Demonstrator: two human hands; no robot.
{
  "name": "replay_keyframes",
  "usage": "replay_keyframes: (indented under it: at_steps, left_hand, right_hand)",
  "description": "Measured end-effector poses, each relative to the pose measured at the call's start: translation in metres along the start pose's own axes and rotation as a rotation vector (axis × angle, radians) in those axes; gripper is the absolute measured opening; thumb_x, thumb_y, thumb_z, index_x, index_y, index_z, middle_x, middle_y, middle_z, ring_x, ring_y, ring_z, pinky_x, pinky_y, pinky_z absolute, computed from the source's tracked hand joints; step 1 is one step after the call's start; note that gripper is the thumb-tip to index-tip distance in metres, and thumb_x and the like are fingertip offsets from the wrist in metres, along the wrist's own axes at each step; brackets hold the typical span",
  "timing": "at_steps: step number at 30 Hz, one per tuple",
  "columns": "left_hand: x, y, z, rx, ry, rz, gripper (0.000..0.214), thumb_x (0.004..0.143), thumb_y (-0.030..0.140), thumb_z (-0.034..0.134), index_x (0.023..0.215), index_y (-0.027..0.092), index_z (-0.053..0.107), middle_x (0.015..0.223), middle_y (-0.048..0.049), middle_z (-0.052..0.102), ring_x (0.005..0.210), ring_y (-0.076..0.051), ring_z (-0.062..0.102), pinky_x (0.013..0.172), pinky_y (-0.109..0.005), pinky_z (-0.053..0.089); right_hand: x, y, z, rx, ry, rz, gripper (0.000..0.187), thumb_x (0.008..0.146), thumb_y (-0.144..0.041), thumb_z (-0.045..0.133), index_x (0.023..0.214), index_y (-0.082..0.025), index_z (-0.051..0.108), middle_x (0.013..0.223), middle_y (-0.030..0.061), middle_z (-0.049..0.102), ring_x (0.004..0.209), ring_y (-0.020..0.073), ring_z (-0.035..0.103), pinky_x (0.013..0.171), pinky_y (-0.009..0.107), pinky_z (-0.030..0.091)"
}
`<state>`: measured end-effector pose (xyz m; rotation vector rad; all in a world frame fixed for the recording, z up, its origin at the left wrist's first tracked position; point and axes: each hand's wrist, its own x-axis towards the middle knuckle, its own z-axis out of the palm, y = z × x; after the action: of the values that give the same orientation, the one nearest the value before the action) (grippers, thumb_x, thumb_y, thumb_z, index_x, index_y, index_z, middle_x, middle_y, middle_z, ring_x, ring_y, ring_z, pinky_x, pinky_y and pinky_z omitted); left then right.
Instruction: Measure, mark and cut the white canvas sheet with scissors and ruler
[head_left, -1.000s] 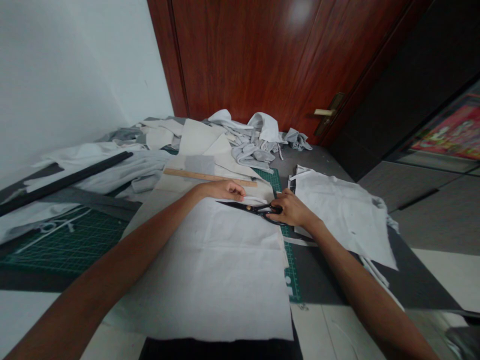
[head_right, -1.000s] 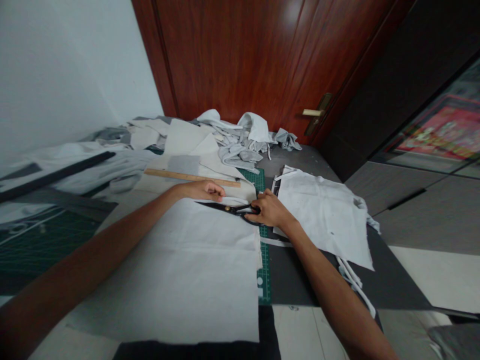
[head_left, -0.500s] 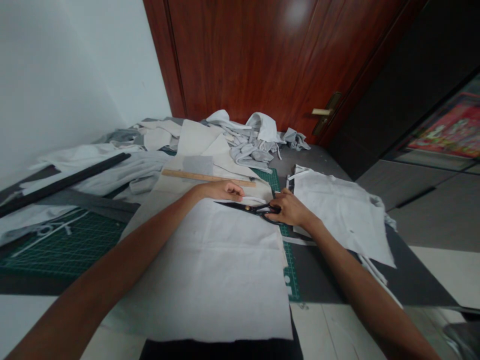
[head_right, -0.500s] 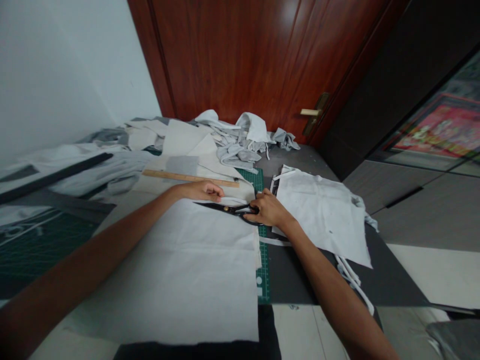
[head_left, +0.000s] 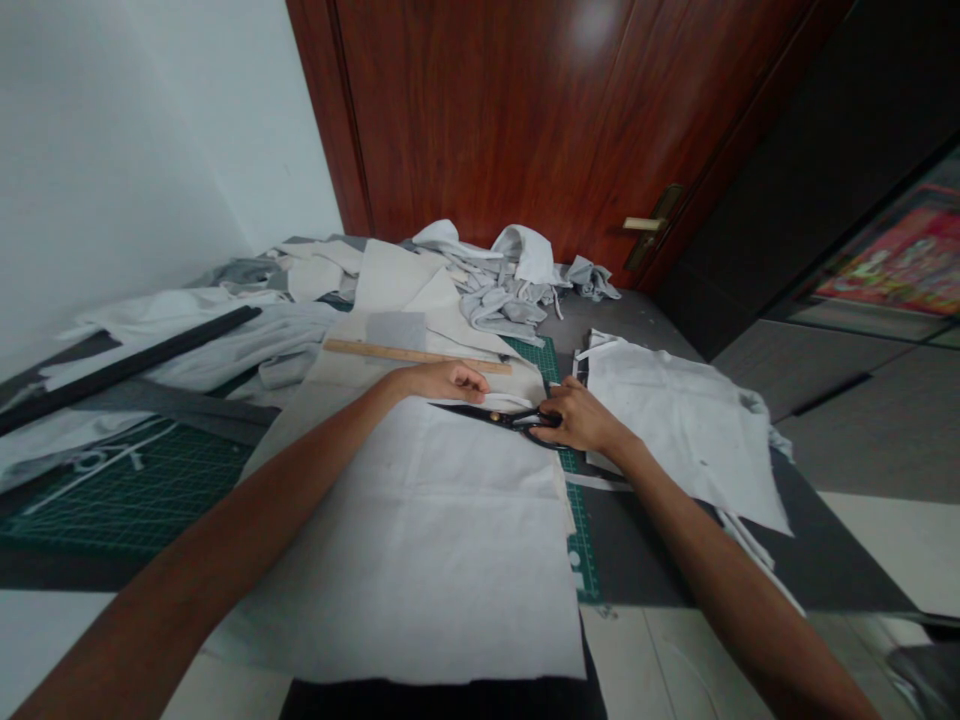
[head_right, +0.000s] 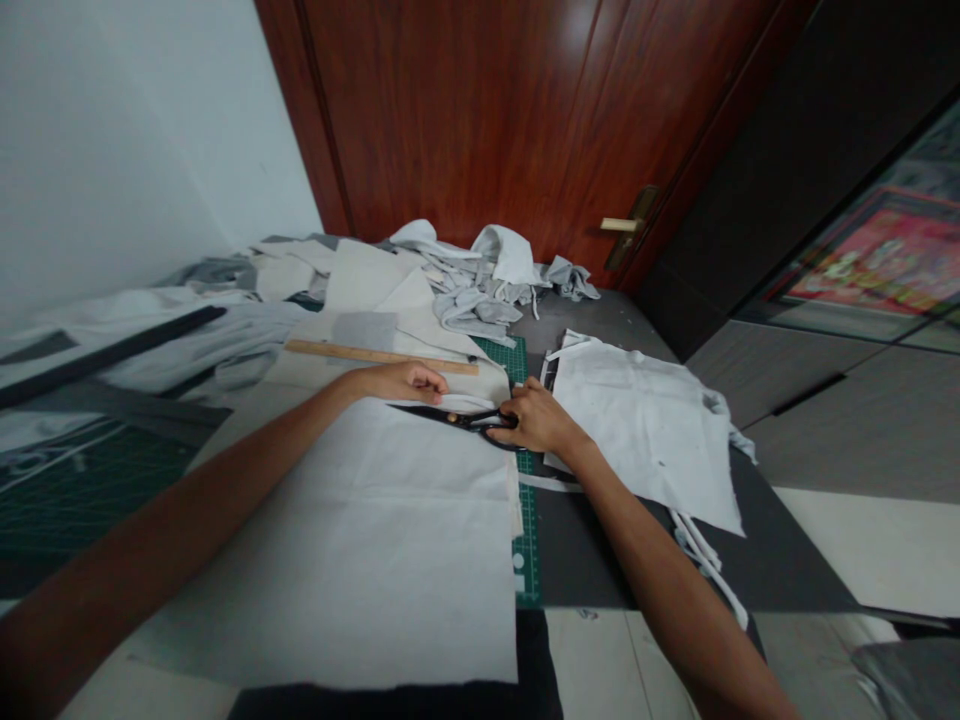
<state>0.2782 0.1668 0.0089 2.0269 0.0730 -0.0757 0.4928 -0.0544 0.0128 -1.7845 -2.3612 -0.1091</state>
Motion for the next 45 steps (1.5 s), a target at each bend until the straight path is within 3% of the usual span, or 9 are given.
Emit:
replay_keyframes:
  at_steps: [27, 45]
  left_hand:
    - [-0.0012, -0.0001, -0.0006, 0.058, 0.021, 0.012, 0.047, 0.08, 0.059, 0.076, 0.093, 0.014, 0.072, 0.081, 0.0008, 0.061, 0.073, -0.012, 0.05, 0.068, -0.021, 0.037]
    - [0.0006, -0.0037, -0.0024, 0.034, 0.003, -0.001, 0.053, 0.079, 0.065, 0.075, 0.092, 0.014, 0.07, 0.083, 0.0004, 0.061, 0.075, -0.012, 0.052, 0.069, -0.021, 0.038]
  right_hand:
    - [0.0003, -0.0029, -0.0083, -0.133, -0.018, -0.003, 0.042, 0.092, -0.054, 0.066, 0.072, -0.018, 0.071, 0.071, 0.0084, 0.064, 0.076, 0.023, 0.054, 0.082, 0.038, 0.031]
    - [0.0005, -0.0029, -0.0066, -0.157, -0.002, 0.0, 0.045, 0.092, -0.056, 0.065, 0.073, -0.017, 0.074, 0.07, 0.0075, 0.063, 0.071, 0.0205, 0.05, 0.082, 0.038, 0.031]
